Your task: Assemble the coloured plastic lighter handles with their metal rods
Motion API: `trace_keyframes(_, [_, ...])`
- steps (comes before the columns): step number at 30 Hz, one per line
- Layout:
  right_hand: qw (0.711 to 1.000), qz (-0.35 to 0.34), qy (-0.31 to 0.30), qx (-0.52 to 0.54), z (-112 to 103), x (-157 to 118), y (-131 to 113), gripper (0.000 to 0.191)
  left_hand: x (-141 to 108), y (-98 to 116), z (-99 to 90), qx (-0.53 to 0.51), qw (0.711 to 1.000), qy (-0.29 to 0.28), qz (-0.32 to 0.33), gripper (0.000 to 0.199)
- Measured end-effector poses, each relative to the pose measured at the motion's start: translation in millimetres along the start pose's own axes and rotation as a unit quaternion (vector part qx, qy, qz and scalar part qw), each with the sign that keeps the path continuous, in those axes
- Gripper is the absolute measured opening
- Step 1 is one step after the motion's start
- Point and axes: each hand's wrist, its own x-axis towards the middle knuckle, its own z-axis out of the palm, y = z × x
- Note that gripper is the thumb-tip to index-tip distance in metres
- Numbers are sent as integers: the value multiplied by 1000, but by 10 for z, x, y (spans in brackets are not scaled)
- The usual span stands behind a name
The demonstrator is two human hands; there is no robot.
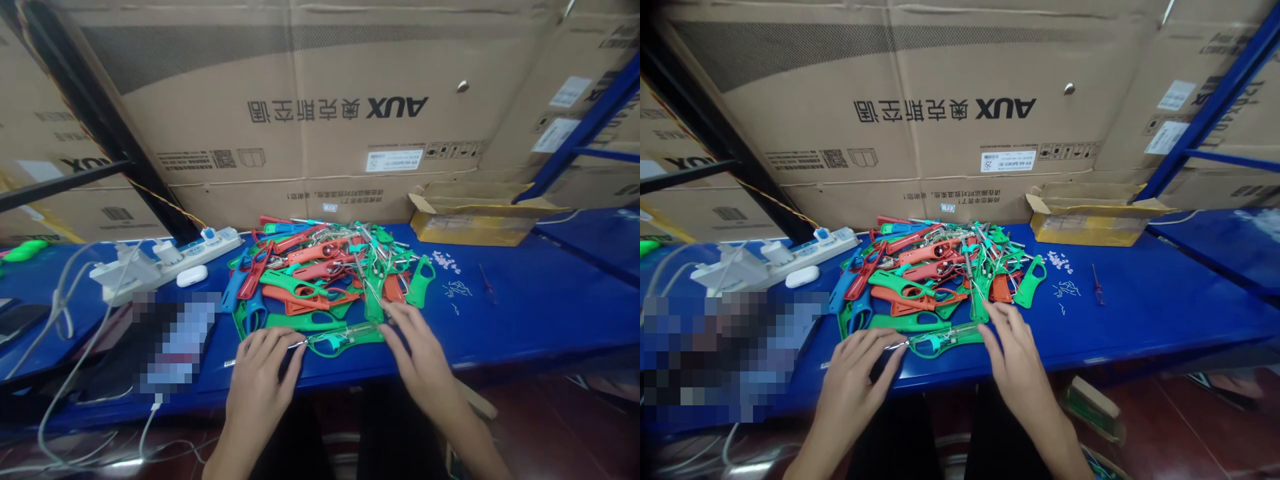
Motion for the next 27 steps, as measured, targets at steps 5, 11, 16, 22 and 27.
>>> trace_keyframes(5, [989,133,-35,-55,-48,686,106,43,9,15,16,-1,1000,6,-7,12])
trace_keyframes(11, [977,148,-136,-71,-194,1316,285,33,-2,21,16,-1,1000,4,-16,13])
trace_keyframes(16, [966,173,-163,-106,-511,1723,388,23,-4,15,30,2,1000,10,-12,16])
trace_keyframes(22, [955,146,-233,-110,-781,2093,372,38,2,30,24,3,1000,22,-3,16])
trace_keyframes(27, [970,81,-142,-181,-871,2341,576,40,-6,47,15,8,1000,18,-13,16])
